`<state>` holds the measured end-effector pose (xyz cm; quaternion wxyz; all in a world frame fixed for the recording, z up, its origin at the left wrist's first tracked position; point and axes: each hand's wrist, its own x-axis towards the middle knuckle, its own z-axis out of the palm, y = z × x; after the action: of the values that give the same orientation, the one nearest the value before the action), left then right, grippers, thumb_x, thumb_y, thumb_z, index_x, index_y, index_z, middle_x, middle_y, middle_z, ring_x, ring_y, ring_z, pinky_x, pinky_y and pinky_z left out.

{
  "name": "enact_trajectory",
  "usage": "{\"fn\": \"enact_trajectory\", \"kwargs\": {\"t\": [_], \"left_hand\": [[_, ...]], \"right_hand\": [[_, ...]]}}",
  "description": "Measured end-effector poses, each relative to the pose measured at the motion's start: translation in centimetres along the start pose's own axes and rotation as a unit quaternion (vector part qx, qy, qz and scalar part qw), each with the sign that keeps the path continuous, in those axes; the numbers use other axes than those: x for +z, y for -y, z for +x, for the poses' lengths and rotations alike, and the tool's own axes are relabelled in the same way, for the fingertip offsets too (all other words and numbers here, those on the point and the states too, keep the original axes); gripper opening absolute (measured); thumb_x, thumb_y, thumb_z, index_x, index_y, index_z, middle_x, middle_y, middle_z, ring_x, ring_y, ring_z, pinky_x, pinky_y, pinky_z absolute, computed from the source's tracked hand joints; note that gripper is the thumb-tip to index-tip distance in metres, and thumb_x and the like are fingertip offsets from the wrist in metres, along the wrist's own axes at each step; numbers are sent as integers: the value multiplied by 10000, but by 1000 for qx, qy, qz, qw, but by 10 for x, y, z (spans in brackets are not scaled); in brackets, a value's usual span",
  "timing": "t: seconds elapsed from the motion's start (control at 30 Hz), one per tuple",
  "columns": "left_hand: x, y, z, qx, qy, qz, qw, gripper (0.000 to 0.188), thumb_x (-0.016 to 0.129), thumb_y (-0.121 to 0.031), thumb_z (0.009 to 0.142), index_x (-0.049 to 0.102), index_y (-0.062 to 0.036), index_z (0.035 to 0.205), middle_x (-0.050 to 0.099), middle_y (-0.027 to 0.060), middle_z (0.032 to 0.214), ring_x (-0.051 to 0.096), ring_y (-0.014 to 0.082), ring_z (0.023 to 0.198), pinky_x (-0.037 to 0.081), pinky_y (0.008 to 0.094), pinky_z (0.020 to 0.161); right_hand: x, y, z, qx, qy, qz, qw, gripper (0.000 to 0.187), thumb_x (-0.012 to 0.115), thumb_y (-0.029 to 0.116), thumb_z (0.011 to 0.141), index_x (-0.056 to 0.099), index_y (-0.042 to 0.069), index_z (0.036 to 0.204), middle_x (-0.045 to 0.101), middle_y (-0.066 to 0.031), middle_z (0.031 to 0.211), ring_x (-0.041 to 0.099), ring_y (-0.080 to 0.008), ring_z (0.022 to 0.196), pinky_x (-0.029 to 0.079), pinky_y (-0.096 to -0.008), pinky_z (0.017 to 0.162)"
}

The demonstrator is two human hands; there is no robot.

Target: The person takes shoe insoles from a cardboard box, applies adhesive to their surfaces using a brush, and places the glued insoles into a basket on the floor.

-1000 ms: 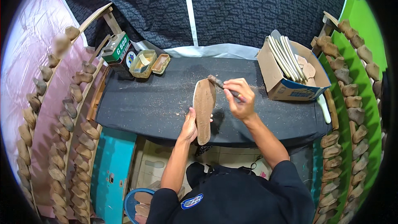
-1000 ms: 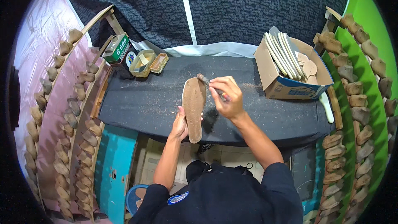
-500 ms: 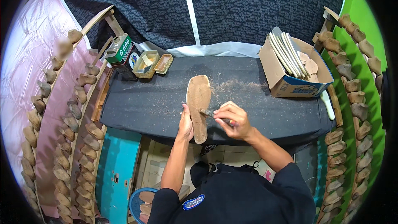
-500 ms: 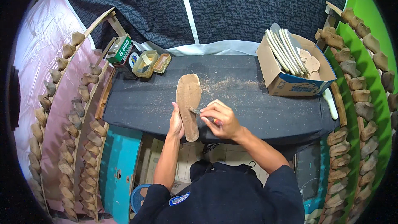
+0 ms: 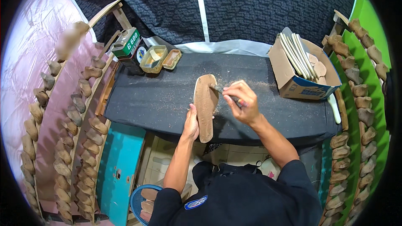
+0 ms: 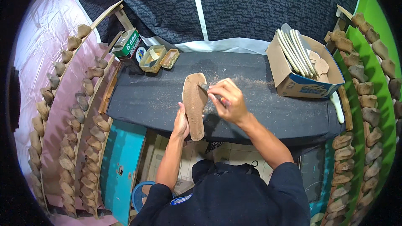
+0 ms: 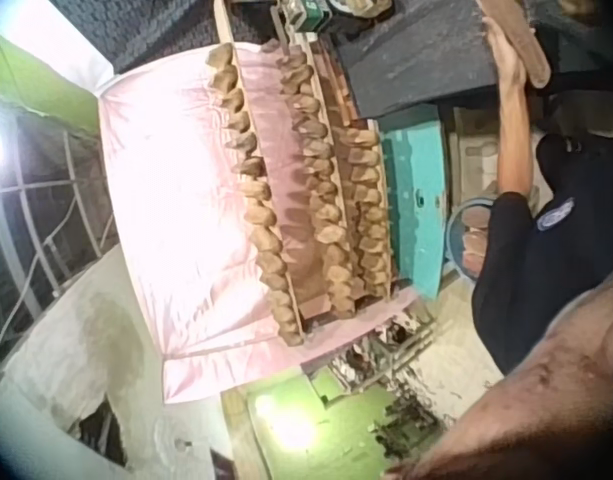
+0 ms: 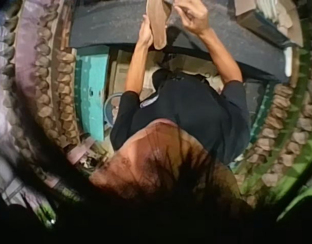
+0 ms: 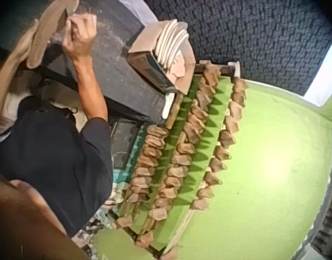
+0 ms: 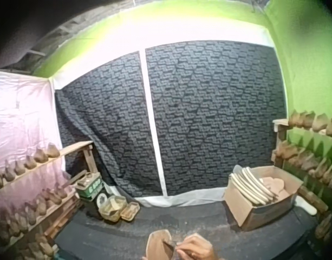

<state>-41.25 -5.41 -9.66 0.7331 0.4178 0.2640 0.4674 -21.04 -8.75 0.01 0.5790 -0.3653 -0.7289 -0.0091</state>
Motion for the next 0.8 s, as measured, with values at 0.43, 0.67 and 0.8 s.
{"fn": "enact_trajectory", "kwargs": {"t": [0.43,0.67,0.8], "left_hand": [[-2,-21,1,-24,-35,-20,999,658,239,-542,1017,508,-3,1281,645,120,1085,642,183,944,533,322,824],[-7,-16,2,-29,-4,9,1000,645,266,-532,1019,508,0,1291,642,105,1120,636,164,979,528,325,846],[-3,-25,7,-26,-30,-44,998,641,266,-525,1022,493,-1,1315,627,120,1180,625,185,1047,520,344,897]], "right_hand": [[0,-9,4,68,17,127,989,95,692,-16,810,687,18,898,666,-103,921,636,-198,835,522,-302,695],[21,-3,17,-57,-16,-24,998,132,723,-12,760,674,15,880,656,-110,929,613,-271,844,515,-359,720],[39,17,-18,-73,61,36,995,167,756,-1,733,679,30,878,659,-100,953,612,-269,850,515,-364,727]]}}
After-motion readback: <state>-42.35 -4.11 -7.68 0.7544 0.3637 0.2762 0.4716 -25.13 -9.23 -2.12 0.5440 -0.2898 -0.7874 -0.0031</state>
